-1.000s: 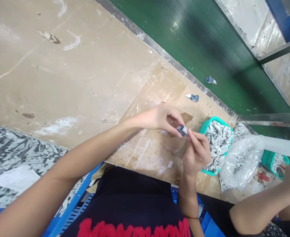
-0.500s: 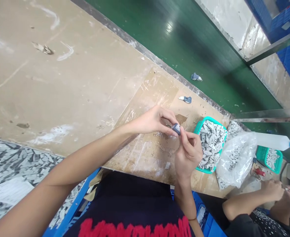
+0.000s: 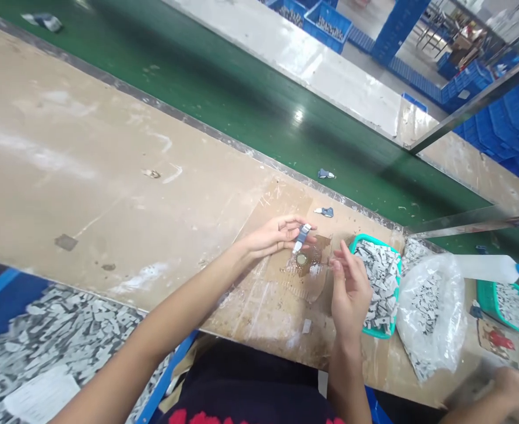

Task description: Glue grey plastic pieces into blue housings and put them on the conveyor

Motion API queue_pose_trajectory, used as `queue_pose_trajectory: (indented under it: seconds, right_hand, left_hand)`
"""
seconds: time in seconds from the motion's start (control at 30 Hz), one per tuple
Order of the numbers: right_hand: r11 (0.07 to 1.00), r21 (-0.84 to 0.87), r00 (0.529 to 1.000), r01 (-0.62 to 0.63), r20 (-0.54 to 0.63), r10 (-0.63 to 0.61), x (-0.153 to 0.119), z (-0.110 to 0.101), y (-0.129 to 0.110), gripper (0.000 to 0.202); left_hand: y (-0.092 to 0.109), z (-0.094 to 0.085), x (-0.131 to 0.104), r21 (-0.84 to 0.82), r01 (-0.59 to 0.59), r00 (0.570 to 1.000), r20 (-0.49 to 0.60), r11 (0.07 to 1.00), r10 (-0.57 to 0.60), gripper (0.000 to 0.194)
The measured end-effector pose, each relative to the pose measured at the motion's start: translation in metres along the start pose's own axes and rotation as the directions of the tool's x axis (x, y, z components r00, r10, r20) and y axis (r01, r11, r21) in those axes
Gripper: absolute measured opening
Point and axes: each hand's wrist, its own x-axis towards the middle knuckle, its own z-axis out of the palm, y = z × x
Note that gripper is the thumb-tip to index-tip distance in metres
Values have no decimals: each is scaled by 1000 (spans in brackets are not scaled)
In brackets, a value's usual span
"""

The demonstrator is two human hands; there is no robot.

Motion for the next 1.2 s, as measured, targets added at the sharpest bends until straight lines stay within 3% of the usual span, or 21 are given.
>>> queue_pose_trajectory:
  seconds: [0.1,0.17,0.43,0.73,0.9,1.0,1.07,1.1,1.2]
  right_hand:
    - [998,52,999,-37,-3,37,-7,-4,4,34]
    - [995,77,998,-61,-3,61,-11,-7,7,36]
    - [986,101,990,-130,-34,134,-20,-11,11,41]
    - [978,131,986,-160,-20,164,-19,-2,16,43]
    - [994,21,993,-104,57,102,1,-13,11,43]
    - [991,-126,984,-53,164,74,19,-32,11,43]
    - [977,-211,976,-11,208,56,28,-46,14,43]
    - [972,-237,976,4,213,48,32,-51,16,42]
    - [974,-225,986,-6,164,43,32,-58,26,40]
  left_hand:
    - [-4,-2,1,-169,-12,998,51,986,21,39]
    - [-6,-2,1,-196,-2,997,71,981,16,40]
    - [-9,5,-2,-171,-58,998,-4,984,58,29]
    - [-10,3,-2,-95,-69,997,14,993,71,29]
    - [-3,1,-4,-88,-86,996,-28,992,83,31]
    - [19,-4,-4,99,-150,976,-141,984,163,35]
    - [44,-13,3,395,-157,930,-248,905,270,39]
    - [59,-20,10,567,-133,888,-295,813,352,40]
    - [106,-45,45,939,114,713,-306,326,631,38]
